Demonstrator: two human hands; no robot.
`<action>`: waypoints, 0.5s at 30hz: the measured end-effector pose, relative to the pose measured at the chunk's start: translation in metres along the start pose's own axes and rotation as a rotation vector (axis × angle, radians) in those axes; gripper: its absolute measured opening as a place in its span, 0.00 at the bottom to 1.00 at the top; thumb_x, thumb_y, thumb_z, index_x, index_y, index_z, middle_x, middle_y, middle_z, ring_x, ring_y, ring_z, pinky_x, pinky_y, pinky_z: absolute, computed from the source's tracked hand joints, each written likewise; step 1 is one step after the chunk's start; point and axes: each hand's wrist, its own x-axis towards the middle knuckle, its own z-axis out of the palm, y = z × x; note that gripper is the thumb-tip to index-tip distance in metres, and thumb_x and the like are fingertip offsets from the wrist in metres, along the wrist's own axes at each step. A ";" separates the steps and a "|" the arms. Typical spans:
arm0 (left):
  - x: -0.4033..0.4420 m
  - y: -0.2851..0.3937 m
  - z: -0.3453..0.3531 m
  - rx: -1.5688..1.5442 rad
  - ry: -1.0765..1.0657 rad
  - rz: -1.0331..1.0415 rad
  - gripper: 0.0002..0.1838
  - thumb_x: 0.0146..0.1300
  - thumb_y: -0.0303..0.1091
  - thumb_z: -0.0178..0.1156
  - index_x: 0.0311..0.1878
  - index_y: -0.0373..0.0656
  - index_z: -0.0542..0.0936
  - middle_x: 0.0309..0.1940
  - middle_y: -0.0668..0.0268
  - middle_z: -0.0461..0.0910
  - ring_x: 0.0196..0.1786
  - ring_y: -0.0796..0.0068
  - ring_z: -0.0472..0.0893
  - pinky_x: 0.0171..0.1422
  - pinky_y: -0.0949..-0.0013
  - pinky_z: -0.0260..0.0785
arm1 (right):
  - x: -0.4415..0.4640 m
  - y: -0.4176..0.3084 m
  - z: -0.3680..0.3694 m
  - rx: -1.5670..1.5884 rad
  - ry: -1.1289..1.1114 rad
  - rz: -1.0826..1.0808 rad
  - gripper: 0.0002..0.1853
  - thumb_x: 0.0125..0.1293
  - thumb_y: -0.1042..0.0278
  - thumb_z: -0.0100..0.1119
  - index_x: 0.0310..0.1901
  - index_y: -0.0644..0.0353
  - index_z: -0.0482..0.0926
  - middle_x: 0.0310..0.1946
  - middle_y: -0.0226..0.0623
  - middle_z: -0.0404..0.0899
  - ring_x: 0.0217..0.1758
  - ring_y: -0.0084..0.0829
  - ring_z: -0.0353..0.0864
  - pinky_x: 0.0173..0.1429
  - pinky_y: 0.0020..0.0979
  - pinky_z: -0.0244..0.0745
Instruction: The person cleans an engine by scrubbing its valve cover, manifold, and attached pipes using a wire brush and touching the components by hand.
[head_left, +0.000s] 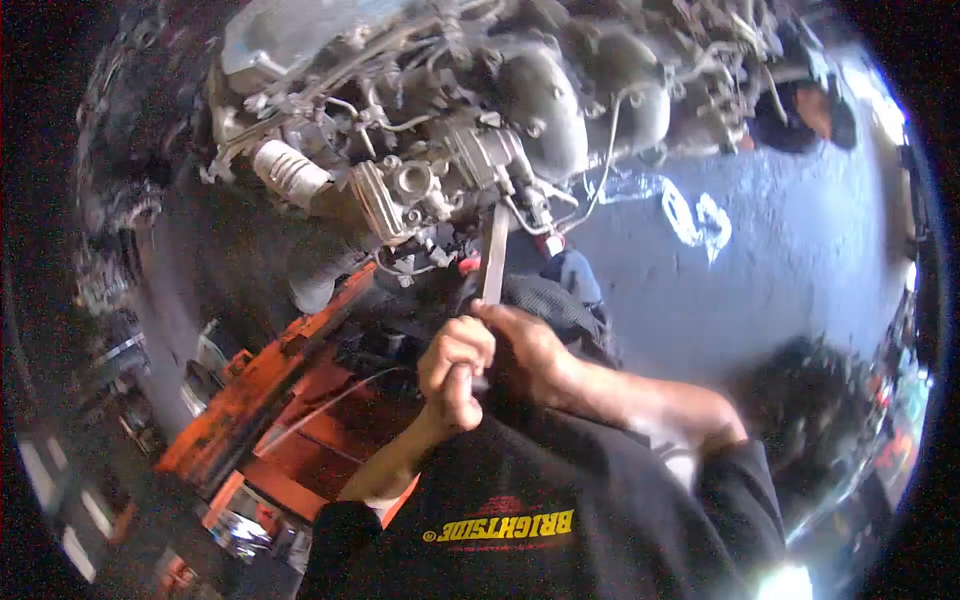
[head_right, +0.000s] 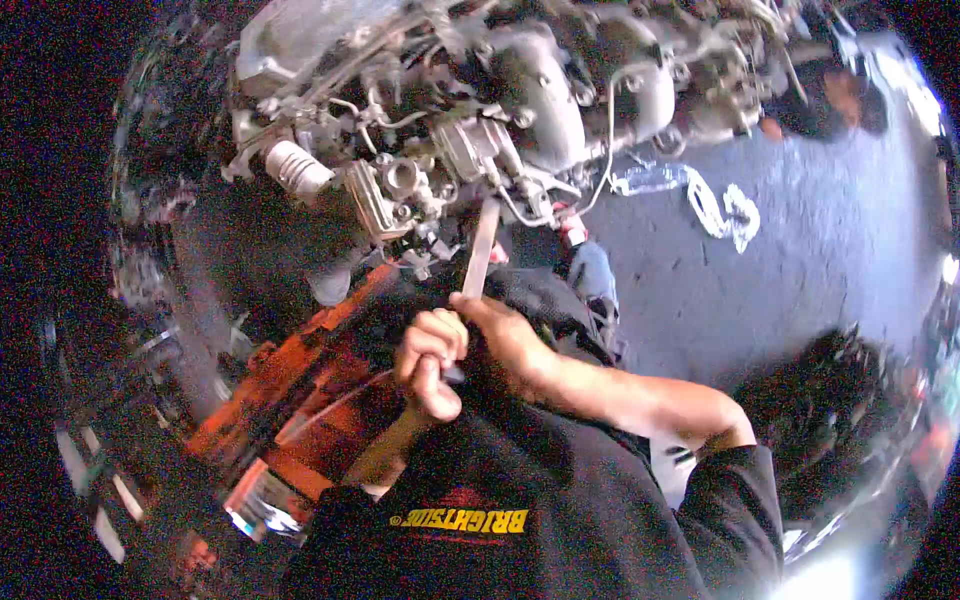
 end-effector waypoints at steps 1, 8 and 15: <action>-0.005 0.002 -0.008 0.018 -0.089 -0.044 0.03 0.63 0.23 0.44 0.35 0.37 0.67 0.30 0.57 0.71 0.28 0.71 0.70 0.33 0.66 0.65 | -0.004 -0.004 0.008 0.007 0.051 -0.028 0.15 0.78 0.58 0.50 0.47 0.62 0.78 0.33 0.32 0.77 0.38 0.22 0.74 0.46 0.28 0.70; 0.082 -0.003 -0.106 0.394 -0.044 0.100 0.11 0.64 0.26 0.52 0.49 0.35 0.74 0.41 0.59 0.75 0.44 0.67 0.75 0.55 0.64 0.69 | -0.009 0.010 0.012 0.048 0.302 0.028 0.15 0.78 0.51 0.50 0.45 0.54 0.71 0.27 0.32 0.71 0.18 0.24 0.67 0.18 0.28 0.59; 0.169 -0.060 -0.133 0.626 -0.204 -0.034 0.11 0.72 0.33 0.56 0.52 0.38 0.77 0.50 0.59 0.78 0.52 0.67 0.77 0.60 0.64 0.69 | 0.014 0.060 0.005 -0.248 0.467 -0.280 0.13 0.78 0.54 0.50 0.51 0.55 0.69 0.23 0.32 0.68 0.15 0.25 0.65 0.18 0.32 0.60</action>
